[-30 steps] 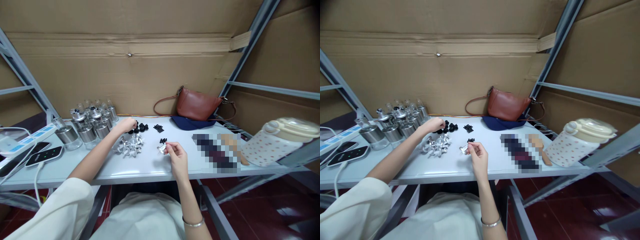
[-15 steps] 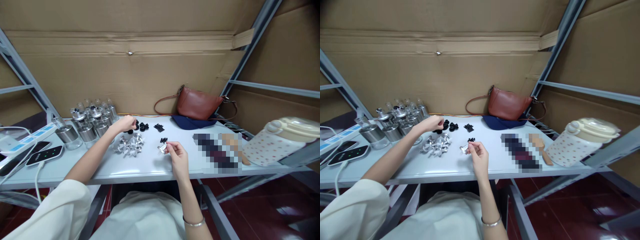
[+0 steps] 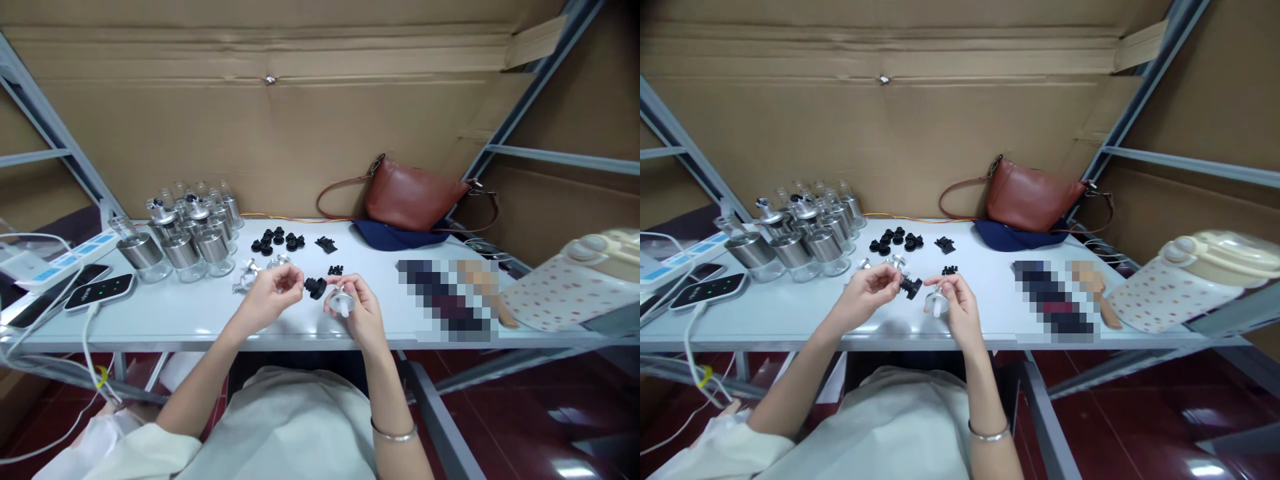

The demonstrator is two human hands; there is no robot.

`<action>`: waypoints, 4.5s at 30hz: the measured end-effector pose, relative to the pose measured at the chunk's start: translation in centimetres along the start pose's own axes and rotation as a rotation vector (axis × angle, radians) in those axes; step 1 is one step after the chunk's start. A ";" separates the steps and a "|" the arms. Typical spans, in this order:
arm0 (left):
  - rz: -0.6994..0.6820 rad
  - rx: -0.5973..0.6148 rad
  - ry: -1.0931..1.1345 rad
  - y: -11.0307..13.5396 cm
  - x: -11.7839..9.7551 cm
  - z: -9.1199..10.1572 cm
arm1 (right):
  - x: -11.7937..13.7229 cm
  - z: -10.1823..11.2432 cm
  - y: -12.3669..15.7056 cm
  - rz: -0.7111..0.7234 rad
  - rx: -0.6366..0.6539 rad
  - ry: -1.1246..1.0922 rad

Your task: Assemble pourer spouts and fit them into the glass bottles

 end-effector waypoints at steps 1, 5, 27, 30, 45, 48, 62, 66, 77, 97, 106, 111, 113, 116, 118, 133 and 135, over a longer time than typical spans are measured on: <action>0.001 -0.033 0.008 -0.1 0.2 0.0 | 0.0 -0.1 0.0 -0.014 0.013 -0.025; 0.034 -0.145 -0.010 0.3 1.7 0.1 | 0.3 -0.2 0.2 0.028 0.019 -0.076; -0.163 -0.110 -0.148 2.5 3.5 -1.4 | 0.2 -1.2 0.6 -0.104 0.199 0.064; -0.222 -0.102 -0.228 2.6 3.0 -1.6 | 0.4 -1.1 0.4 -0.065 0.187 0.107; -0.328 -0.087 -0.235 2.8 3.0 -2.1 | -0.3 -0.7 0.3 -0.076 0.194 0.229; -0.318 -0.058 -0.240 2.8 3.0 -2.1 | -0.1 -0.8 0.3 -0.060 0.188 0.247; -0.081 -0.265 -0.038 2.6 4.4 -0.7 | 0.1 0.9 -0.2 0.071 -0.115 0.159; -0.019 -0.228 0.112 2.4 5.0 -0.8 | -0.5 1.6 -0.3 0.067 -0.232 0.031; -0.019 -0.217 0.146 2.6 4.8 -0.8 | 0.2 0.8 0.0 0.091 -0.159 0.016; 0.031 -0.286 0.243 2.5 5.0 -0.5 | 0.6 0.2 0.3 0.096 -0.030 0.075; 0.023 -0.247 0.244 2.6 4.8 -0.5 | 0.8 0.2 0.3 0.126 -0.036 0.091; -0.009 -0.244 0.261 2.6 4.6 -0.4 | 0.8 0.1 0.3 0.048 -0.033 0.152; -0.016 -0.234 0.277 2.6 4.5 -0.5 | 0.8 0.1 0.4 0.022 -0.033 0.159; -0.027 -0.201 0.313 2.5 4.3 -0.6 | 0.8 0.1 0.4 0.013 -0.025 0.166; -0.037 -0.188 0.326 2.5 4.1 -0.7 | 0.9 0.1 0.4 0.026 -0.023 0.168; -0.137 -0.133 0.323 2.8 3.9 -1.0 | 0.0 -0.9 0.3 -0.072 0.130 0.133; -0.154 -0.096 0.279 2.9 3.8 -1.2 | -0.4 -1.2 0.3 -0.111 0.169 0.124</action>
Point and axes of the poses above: each hand's wrist, its own y-axis away from the middle knuckle, its own z-axis out of the back of the hand, x = y × z, the point moved 5 cm from there along -y, towards the middle knuckle, and after that the axes turned 5 degrees about -y, right-handed, at the moved point
